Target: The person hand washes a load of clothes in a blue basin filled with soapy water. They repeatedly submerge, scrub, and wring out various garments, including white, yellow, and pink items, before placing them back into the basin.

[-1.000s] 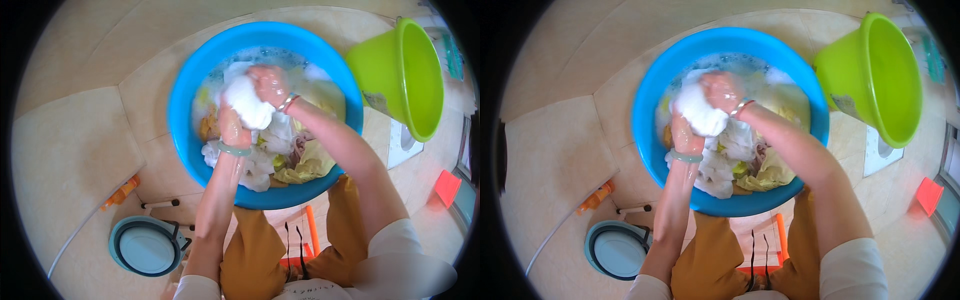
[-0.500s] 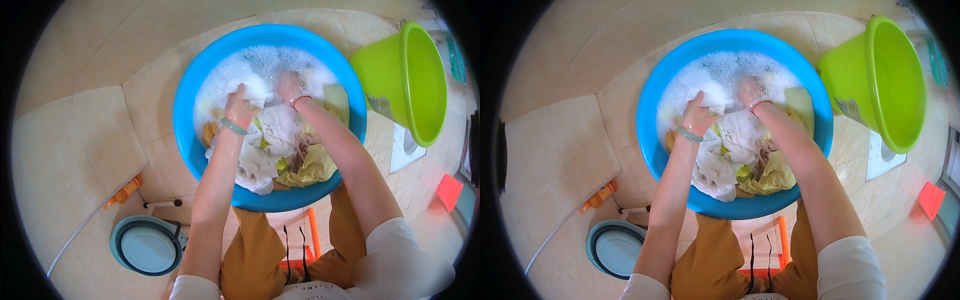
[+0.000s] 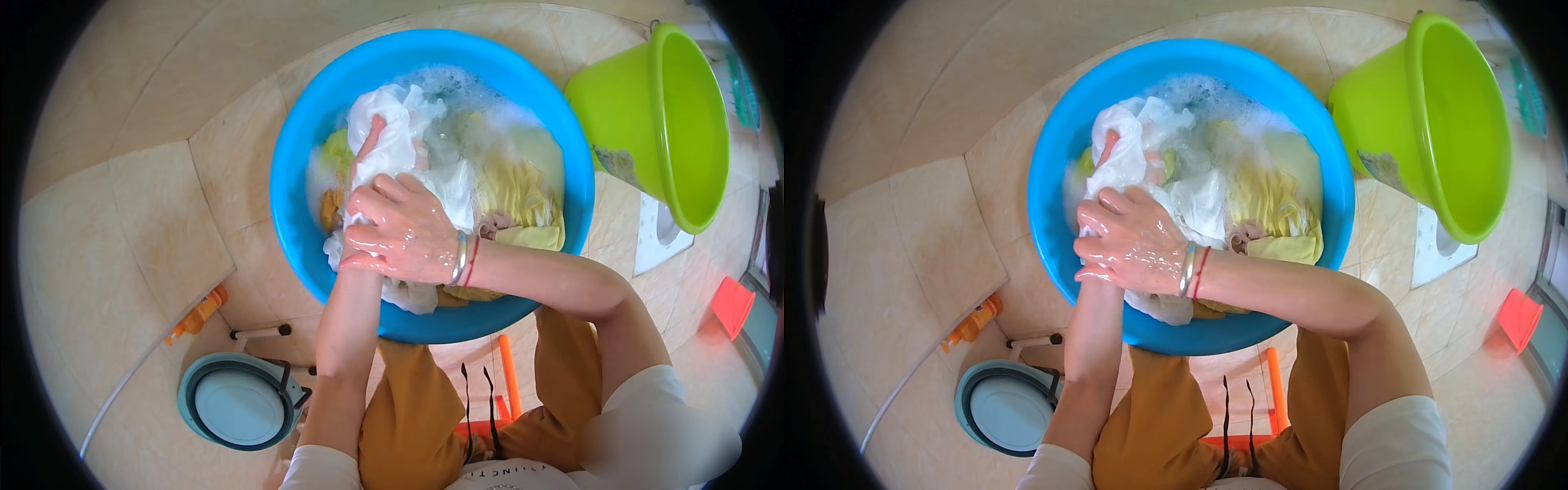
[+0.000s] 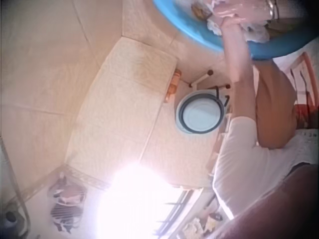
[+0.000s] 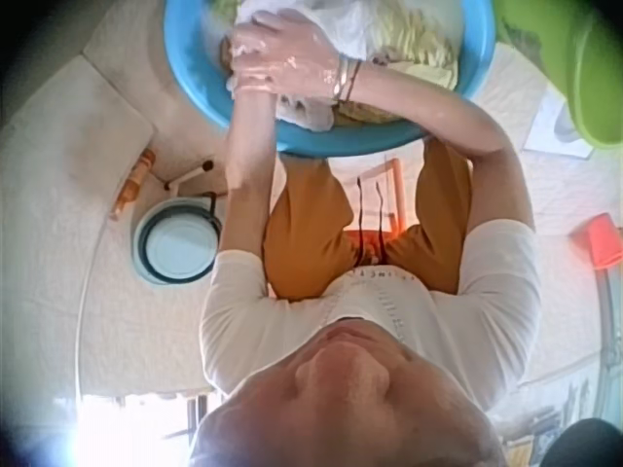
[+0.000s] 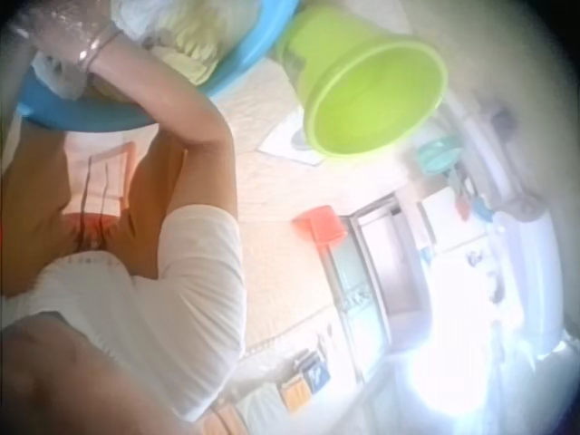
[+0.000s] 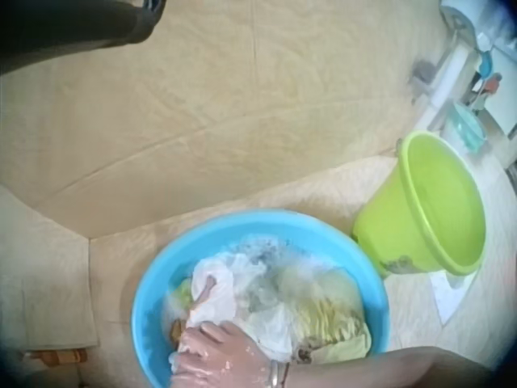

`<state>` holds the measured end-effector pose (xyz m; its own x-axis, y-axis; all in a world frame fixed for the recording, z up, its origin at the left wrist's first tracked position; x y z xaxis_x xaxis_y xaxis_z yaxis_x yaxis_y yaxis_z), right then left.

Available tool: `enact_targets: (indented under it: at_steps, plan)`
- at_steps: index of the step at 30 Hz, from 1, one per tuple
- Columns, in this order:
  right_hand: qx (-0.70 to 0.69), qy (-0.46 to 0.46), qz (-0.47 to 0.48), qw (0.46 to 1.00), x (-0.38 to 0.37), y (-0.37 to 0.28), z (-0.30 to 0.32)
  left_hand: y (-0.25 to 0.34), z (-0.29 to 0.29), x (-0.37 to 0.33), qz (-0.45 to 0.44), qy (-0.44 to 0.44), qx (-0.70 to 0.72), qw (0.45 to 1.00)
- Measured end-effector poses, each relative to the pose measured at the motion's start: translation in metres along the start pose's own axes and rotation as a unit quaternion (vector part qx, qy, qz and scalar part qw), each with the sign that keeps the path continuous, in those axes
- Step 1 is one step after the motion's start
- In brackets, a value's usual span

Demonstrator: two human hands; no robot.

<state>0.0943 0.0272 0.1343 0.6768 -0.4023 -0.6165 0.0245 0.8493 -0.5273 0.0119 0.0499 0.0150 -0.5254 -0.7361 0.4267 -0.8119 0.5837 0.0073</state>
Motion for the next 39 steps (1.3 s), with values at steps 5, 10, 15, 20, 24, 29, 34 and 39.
enact_targets:
  at_steps: [5,10,15,20,24,29,34,39]
  plan:
    - [0.031,0.078,-0.014,0.996,-0.012,0.016,-0.001,-0.012,-0.009,0.004,-0.085,0.059,0.001,0.995]
    - [0.039,0.130,0.007,0.991,-0.017,0.038,-0.009,-0.016,-0.003,0.010,-0.211,0.118,-0.039,0.970]
    - [0.114,-0.017,-0.145,0.983,0.046,0.134,-0.013,-0.024,-0.026,0.017,-0.251,0.237,-0.089,0.934]
    - [0.132,-0.015,-0.401,0.907,0.106,0.189,-0.003,-0.013,0.008,0.008,-0.137,0.232,-0.130,0.954]
    - [0.163,-0.076,-0.240,0.954,0.127,0.167,-0.018,-0.002,0.048,0.002,-0.080,0.226,-0.084,0.967]
    - [0.206,-0.293,-0.366,0.859,0.122,0.199,-0.037,-0.003,0.051,-0.024,-0.104,0.249,-0.097,0.958]
    - [0.124,0.037,-0.216,0.968,0.085,0.154,-0.025,-0.003,0.013,-0.014,-0.065,0.160,-0.076,0.982]
    - [-0.017,-0.056,-0.043,0.997,0.026,0.017,0.003,-0.003,-0.007,-0.004,0.032,0.076,-0.042,0.996]
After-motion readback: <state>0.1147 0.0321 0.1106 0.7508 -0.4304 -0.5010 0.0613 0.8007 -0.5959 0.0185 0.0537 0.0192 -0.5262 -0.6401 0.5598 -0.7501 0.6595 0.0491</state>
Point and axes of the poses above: each hand's wrist, its own x-axis away from the middle knuckle, its own z-axis out of the back of the hand, y = z × x, the point moved 4 cm from there along -x, towards the middle knuckle, and after that the axes turned 14 degrees about z, right-handed, at the moved point
